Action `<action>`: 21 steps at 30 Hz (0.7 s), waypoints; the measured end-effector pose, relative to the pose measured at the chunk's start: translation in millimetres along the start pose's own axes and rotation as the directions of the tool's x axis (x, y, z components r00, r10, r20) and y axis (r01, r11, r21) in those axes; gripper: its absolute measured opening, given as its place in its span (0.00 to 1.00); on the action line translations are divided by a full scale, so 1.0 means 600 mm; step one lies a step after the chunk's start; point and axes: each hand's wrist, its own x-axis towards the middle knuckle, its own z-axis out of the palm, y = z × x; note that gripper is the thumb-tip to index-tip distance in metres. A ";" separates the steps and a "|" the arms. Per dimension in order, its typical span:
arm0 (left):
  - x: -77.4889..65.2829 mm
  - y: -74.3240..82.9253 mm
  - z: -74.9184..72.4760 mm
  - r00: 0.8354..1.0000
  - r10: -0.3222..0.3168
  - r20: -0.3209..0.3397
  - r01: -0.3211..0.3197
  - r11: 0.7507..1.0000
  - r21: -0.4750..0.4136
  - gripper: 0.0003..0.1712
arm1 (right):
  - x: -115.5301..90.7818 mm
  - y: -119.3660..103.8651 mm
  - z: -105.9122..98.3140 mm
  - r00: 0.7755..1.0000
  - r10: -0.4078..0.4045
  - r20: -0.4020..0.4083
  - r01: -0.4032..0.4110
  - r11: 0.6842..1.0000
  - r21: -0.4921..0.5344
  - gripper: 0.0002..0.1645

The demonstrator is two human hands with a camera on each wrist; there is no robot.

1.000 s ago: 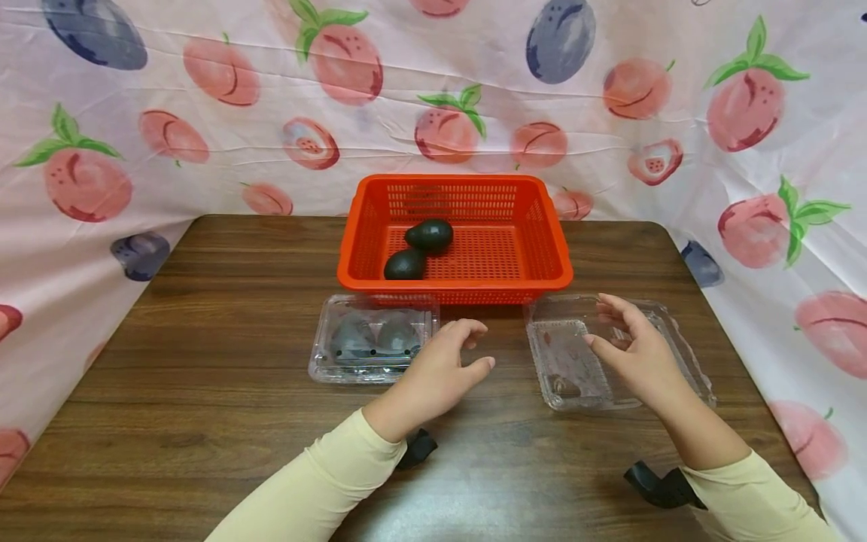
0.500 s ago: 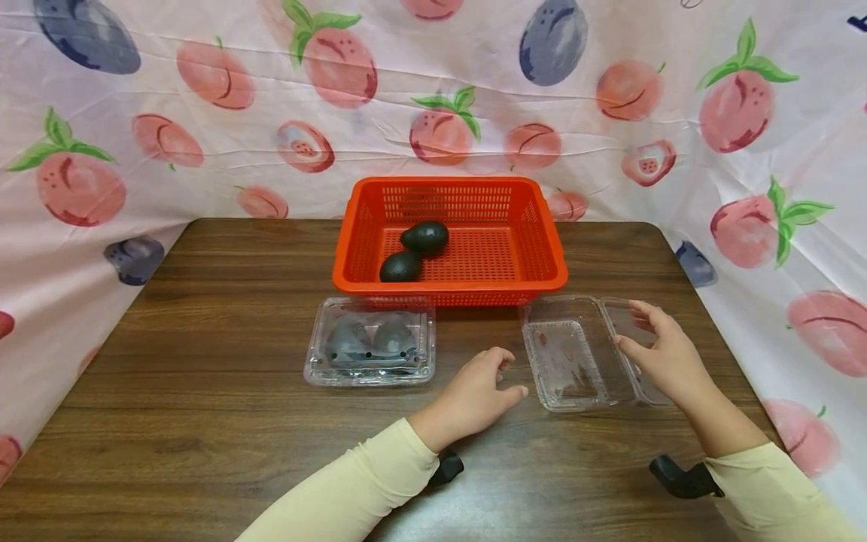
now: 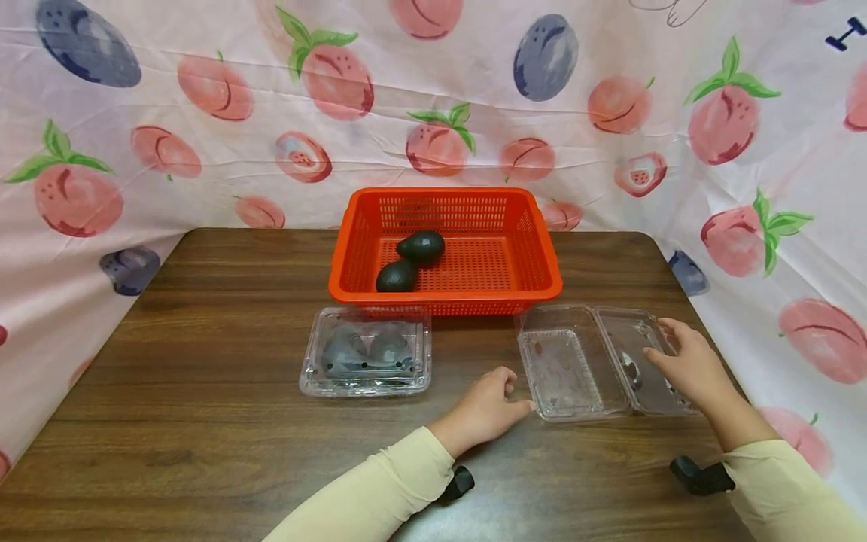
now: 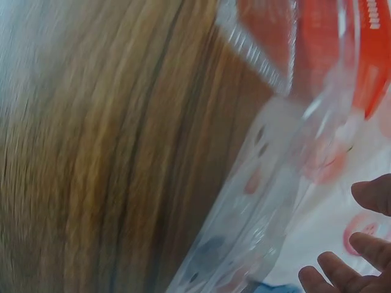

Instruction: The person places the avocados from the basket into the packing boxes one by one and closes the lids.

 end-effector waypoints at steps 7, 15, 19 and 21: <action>0.005 -0.001 0.013 0.999 -0.025 0.020 0.026 0.999 -0.041 0.27 | 0.009 0.032 -0.004 1.000 0.019 0.020 -0.018 1.000 -0.025 0.38; 0.006 0.000 0.020 0.998 -0.038 0.042 0.041 0.997 -0.071 0.25 | 0.016 0.060 -0.013 0.995 0.066 0.068 -0.061 0.995 -0.076 0.39; 0.009 -0.001 0.022 0.998 -0.035 0.043 0.039 0.996 -0.086 0.24 | 0.019 0.069 -0.016 0.991 0.091 0.099 -0.081 0.992 -0.101 0.38; 0.011 -0.003 0.024 0.999 -0.034 0.039 0.037 0.995 -0.091 0.24 | 0.020 0.071 -0.017 0.987 0.111 0.116 -0.098 0.989 -0.107 0.39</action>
